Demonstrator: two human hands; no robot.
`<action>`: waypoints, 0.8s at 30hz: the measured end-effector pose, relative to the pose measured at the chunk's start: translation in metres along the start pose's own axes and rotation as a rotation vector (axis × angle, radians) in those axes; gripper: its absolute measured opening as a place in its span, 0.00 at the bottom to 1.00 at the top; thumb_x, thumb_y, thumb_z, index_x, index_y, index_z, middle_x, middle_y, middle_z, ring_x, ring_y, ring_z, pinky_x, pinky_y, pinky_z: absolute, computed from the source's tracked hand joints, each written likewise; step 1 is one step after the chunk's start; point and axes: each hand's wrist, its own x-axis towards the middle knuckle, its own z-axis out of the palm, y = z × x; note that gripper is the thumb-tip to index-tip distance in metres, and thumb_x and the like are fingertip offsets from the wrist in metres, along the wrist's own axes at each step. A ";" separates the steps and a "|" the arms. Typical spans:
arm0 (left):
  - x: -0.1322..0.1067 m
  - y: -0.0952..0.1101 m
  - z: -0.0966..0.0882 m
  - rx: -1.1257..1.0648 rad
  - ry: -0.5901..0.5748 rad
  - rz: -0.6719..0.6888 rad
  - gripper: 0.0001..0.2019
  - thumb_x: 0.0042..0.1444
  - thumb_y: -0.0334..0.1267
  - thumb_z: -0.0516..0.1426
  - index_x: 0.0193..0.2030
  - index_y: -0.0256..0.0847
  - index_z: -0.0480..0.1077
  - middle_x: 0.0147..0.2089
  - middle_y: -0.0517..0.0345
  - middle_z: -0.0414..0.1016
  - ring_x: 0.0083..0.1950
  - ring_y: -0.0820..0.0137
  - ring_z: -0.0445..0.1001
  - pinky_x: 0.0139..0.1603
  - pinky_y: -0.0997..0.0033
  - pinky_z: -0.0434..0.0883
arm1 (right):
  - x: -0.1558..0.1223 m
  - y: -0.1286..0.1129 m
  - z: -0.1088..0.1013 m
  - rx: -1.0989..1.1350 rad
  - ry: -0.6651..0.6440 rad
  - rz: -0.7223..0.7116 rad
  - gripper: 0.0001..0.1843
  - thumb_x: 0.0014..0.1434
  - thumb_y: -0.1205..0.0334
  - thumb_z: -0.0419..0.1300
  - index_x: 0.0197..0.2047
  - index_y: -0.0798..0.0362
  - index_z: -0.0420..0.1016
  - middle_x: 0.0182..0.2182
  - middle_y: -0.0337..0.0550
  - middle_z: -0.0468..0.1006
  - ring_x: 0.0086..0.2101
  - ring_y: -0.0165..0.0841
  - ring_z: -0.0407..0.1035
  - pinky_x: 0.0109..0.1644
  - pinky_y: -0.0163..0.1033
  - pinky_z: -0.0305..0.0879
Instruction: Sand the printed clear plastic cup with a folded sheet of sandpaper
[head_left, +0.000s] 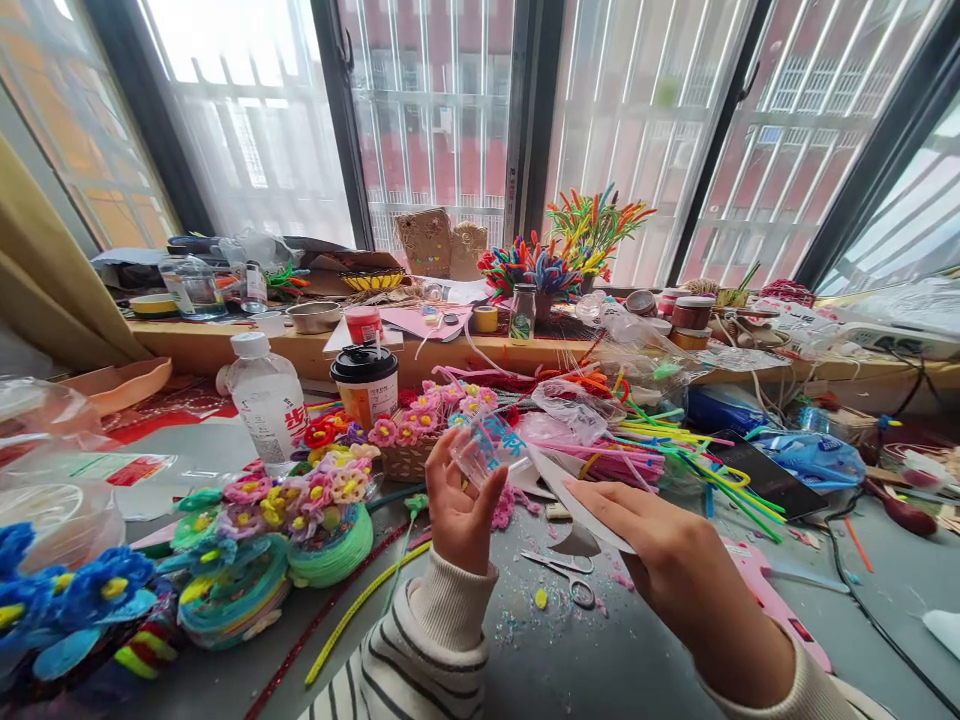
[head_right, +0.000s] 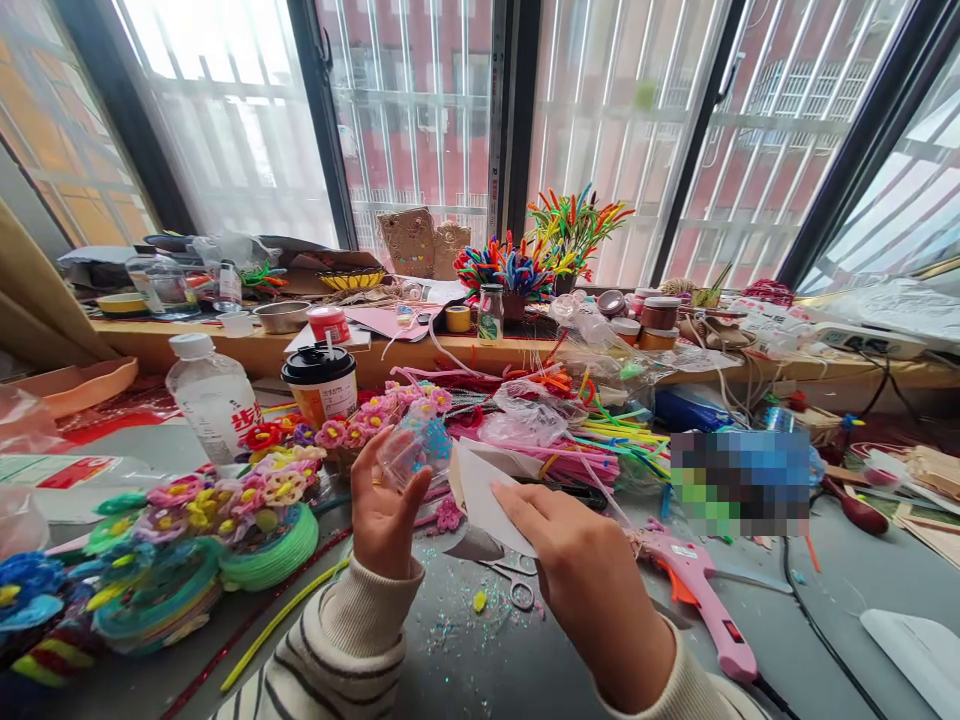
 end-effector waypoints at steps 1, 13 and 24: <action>0.000 0.000 0.000 0.000 0.015 -0.012 0.29 0.41 0.43 0.64 0.50 0.45 0.58 0.54 0.48 0.64 0.53 0.62 0.68 0.50 0.64 0.68 | -0.001 0.003 0.000 -0.013 -0.036 0.011 0.23 0.55 0.73 0.46 0.51 0.49 0.68 0.43 0.41 0.77 0.38 0.29 0.73 0.36 0.30 0.71; 0.004 -0.010 0.000 -0.148 -0.112 -0.590 0.28 0.45 0.63 0.51 0.41 0.39 0.60 0.42 0.46 0.73 0.24 0.68 0.75 0.16 0.73 0.67 | -0.005 0.023 -0.007 0.001 0.174 0.125 0.25 0.54 0.75 0.47 0.53 0.50 0.65 0.46 0.40 0.75 0.46 0.32 0.69 0.49 0.37 0.67; 0.005 0.000 -0.001 -0.293 -0.208 -0.764 0.21 0.41 0.32 0.63 0.39 0.41 0.58 0.45 0.49 0.72 0.41 0.63 0.77 0.41 0.64 0.74 | -0.006 0.026 -0.004 -0.010 0.182 0.159 0.25 0.53 0.76 0.47 0.53 0.50 0.66 0.45 0.41 0.75 0.45 0.32 0.69 0.49 0.38 0.67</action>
